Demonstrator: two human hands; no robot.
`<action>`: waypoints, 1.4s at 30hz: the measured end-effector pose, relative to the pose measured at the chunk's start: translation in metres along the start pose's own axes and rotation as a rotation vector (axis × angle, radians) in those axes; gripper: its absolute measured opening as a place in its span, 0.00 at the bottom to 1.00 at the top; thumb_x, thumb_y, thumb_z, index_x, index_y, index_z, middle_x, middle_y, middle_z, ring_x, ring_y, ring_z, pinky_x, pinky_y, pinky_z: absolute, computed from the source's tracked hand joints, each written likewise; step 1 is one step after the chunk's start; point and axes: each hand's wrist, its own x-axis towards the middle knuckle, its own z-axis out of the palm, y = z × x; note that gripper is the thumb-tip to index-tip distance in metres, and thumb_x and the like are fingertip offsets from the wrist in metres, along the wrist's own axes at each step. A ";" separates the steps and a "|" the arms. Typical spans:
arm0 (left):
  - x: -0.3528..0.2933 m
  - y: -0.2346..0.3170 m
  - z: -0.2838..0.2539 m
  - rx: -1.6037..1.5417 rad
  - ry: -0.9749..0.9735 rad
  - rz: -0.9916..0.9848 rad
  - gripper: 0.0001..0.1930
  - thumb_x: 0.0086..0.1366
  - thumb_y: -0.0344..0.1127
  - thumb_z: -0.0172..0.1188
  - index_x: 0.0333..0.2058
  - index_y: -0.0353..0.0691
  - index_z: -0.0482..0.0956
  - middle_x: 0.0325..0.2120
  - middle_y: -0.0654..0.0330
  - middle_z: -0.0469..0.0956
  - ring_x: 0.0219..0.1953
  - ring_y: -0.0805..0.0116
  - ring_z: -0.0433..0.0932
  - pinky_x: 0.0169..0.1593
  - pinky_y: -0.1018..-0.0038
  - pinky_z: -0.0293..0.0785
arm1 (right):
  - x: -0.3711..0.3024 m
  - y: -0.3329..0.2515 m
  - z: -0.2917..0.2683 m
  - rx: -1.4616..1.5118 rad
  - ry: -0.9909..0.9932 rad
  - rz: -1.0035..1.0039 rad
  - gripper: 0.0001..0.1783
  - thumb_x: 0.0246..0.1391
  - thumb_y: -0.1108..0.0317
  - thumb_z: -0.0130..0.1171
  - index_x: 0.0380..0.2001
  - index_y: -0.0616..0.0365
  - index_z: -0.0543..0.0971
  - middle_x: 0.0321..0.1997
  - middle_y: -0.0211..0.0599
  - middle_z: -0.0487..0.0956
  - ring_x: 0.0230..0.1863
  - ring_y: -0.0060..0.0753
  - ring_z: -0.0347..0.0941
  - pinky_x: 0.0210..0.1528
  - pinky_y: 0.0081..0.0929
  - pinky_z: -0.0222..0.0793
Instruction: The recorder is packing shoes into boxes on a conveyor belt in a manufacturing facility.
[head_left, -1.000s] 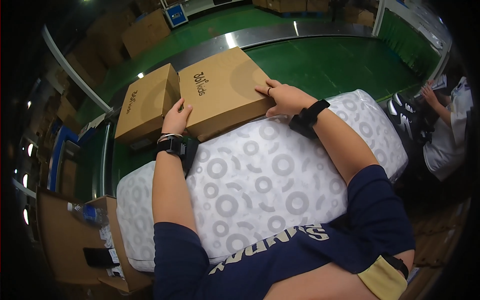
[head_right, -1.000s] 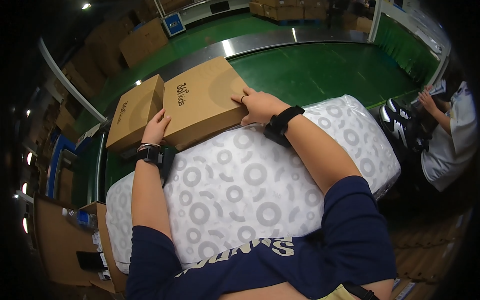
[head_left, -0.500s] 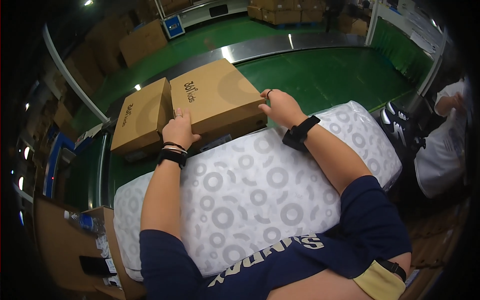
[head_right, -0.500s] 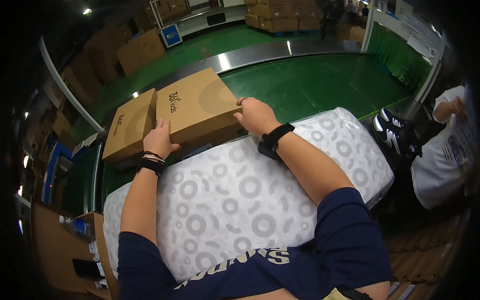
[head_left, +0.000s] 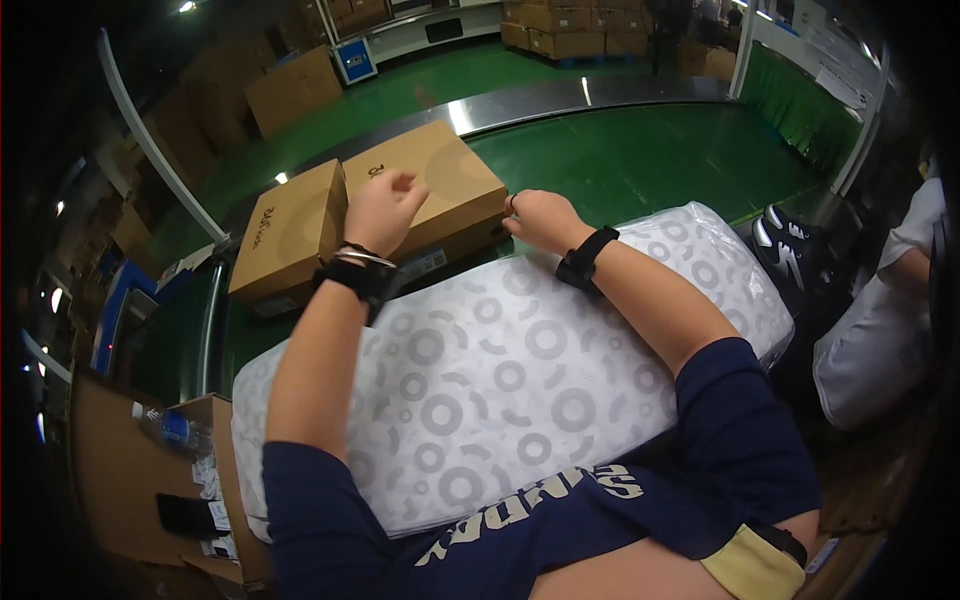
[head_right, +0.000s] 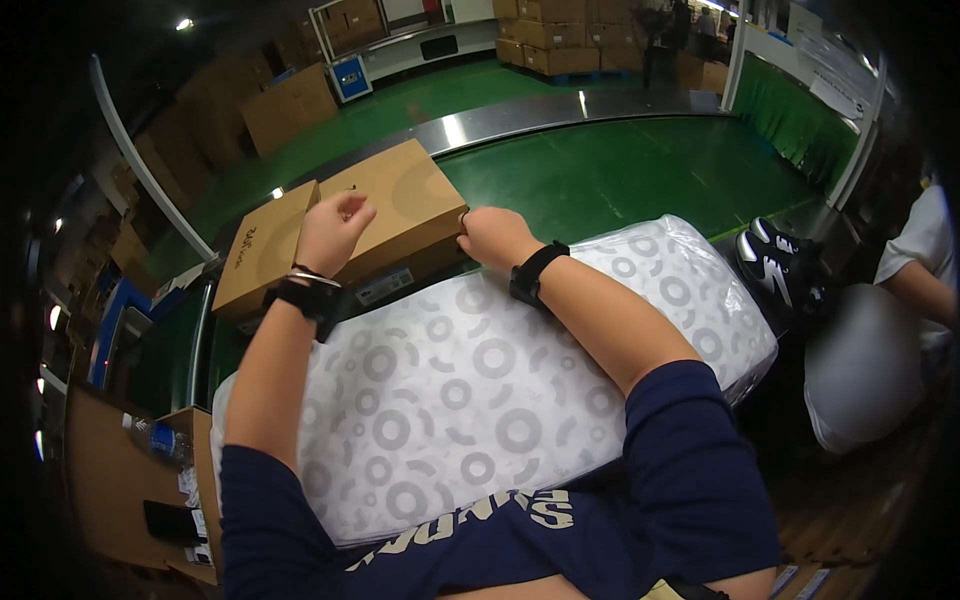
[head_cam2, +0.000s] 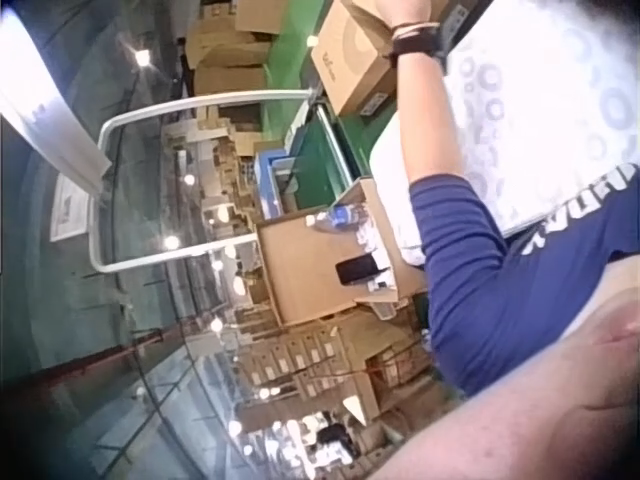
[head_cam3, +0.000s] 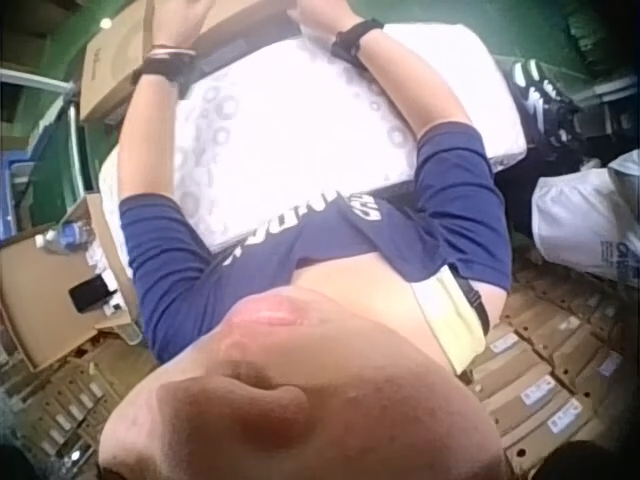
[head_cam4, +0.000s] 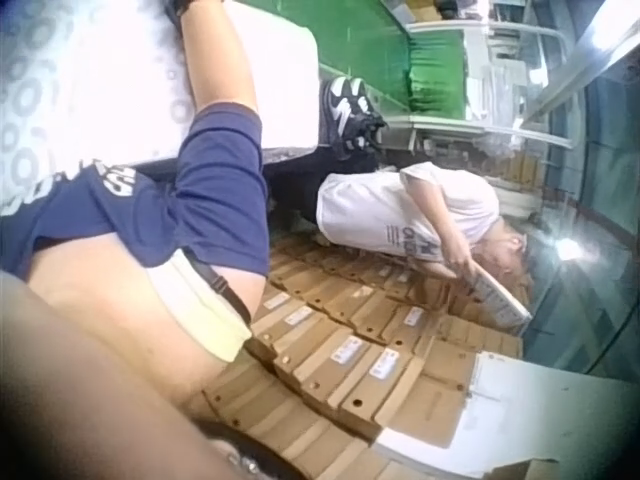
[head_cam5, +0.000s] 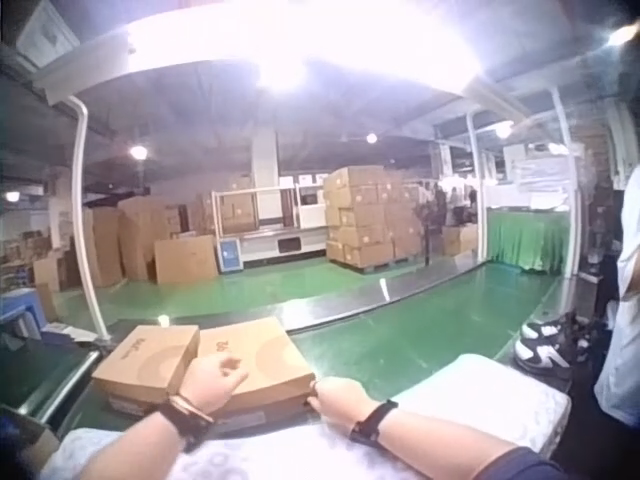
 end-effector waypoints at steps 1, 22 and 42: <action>-0.004 0.027 -0.005 -0.348 0.011 -0.003 0.16 0.55 0.42 0.54 0.36 0.35 0.74 0.31 0.53 0.77 0.30 0.64 0.77 0.35 0.74 0.71 | -0.001 -0.001 0.002 -0.053 -0.004 -0.047 0.10 0.44 0.63 0.51 0.23 0.59 0.75 0.26 0.41 0.75 0.30 0.43 0.72 0.32 0.36 0.68; -0.066 0.121 -0.048 -1.537 -0.048 0.271 0.17 0.61 0.41 0.43 0.39 0.31 0.70 0.25 0.56 0.74 0.23 0.68 0.71 0.28 0.75 0.68 | -0.056 -0.114 -0.134 1.518 0.349 -0.296 0.08 0.51 0.68 0.50 0.27 0.62 0.73 0.24 0.31 0.75 0.23 0.17 0.70 0.26 0.12 0.63; -0.076 0.138 -0.043 -2.134 -0.674 0.474 0.13 0.52 0.27 0.44 0.39 0.42 0.65 0.27 0.62 0.62 0.32 0.68 0.64 0.30 0.76 0.64 | -0.078 -0.121 -0.163 0.650 0.636 -0.615 0.10 0.41 0.68 0.60 0.28 0.59 0.74 0.23 0.36 0.73 0.24 0.30 0.71 0.26 0.21 0.66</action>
